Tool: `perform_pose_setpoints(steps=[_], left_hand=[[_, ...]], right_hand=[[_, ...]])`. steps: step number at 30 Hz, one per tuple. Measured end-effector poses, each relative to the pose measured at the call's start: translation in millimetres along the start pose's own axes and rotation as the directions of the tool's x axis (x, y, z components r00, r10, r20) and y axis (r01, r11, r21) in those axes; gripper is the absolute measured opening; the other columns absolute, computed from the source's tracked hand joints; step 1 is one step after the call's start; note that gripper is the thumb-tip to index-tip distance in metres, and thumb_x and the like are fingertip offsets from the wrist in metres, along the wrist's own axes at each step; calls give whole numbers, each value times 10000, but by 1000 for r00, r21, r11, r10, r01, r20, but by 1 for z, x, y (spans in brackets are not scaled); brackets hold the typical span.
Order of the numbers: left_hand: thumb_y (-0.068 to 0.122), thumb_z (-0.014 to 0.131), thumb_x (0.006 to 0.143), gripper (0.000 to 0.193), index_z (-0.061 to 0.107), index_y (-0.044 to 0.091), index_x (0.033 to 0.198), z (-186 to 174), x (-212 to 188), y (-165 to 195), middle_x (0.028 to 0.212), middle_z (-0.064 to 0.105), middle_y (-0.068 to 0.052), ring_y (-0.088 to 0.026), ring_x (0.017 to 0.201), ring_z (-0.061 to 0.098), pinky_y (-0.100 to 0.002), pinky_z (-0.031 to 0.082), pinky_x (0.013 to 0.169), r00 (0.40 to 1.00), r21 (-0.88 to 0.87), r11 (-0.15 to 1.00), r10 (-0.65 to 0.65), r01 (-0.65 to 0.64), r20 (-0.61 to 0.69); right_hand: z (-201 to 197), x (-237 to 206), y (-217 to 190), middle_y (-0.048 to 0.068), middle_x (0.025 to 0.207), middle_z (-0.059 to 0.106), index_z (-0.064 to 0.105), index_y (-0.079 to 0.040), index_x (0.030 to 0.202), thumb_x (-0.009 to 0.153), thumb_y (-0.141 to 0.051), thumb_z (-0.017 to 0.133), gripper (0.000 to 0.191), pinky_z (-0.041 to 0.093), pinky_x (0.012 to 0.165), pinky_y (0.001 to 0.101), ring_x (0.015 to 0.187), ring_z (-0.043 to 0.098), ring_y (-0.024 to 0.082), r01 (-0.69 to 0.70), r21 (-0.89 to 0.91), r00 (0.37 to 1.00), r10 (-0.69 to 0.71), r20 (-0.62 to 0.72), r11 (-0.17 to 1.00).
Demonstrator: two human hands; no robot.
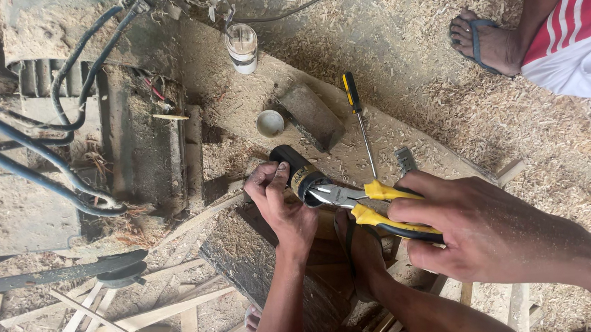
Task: The person uses pliers to strip and adjust wires connected to a motor in a woodworking shop. They repeatedly cut and reposition the wires while seated on the floor, handling the tool and cables with both hands.
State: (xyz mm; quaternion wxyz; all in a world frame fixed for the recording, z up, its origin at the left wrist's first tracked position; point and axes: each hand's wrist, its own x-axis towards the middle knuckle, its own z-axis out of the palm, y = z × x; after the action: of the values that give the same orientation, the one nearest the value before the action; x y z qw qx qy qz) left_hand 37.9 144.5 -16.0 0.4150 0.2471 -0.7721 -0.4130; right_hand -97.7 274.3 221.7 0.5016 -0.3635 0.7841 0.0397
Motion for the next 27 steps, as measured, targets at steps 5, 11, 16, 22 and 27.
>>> perform_pose_setpoints(steps=[5,11,16,22,27], left_hand=[[-54,895,707,638,570,28,1250,1,0,-1,1233,496,-173,-327,1183,547,-406,517,966,999,3,1000,-30,30,14],[-49,822,717,583,546,41,1222,3,6,0,1283,487,-160,-324,1244,547,-411,551,1052,988,-123,980,-150,154,43],[34,868,732,579,562,12,1224,4,10,9,1223,483,-169,-309,1164,527,-432,482,974,966,-162,954,-239,252,96],[67,903,705,549,601,16,1160,27,-5,25,1169,560,-152,-296,1044,580,-386,496,881,935,-175,927,-297,331,194],[77,896,690,585,641,6,1211,48,-29,25,1138,616,-206,-381,1043,609,-456,511,901,852,50,957,-278,286,444]], right_hand=[[14,-4,15,-7,993,493,677,-197,1039,811,-339,776,286,504,568,357,689,578,126,124,-2,988,-123,-92,992],[57,-29,94,10,1074,570,682,-188,1093,851,-269,784,275,586,546,267,690,631,87,354,391,922,-247,-298,850],[125,-32,174,44,817,570,668,-136,1031,792,-185,809,282,377,502,311,572,484,149,146,553,864,166,-475,820],[211,5,220,14,772,632,667,-113,950,861,-211,806,192,432,572,268,683,559,103,136,660,685,411,-602,739],[245,41,230,45,829,668,651,-124,976,892,-170,764,148,538,559,303,669,640,130,78,624,567,480,-670,778]])
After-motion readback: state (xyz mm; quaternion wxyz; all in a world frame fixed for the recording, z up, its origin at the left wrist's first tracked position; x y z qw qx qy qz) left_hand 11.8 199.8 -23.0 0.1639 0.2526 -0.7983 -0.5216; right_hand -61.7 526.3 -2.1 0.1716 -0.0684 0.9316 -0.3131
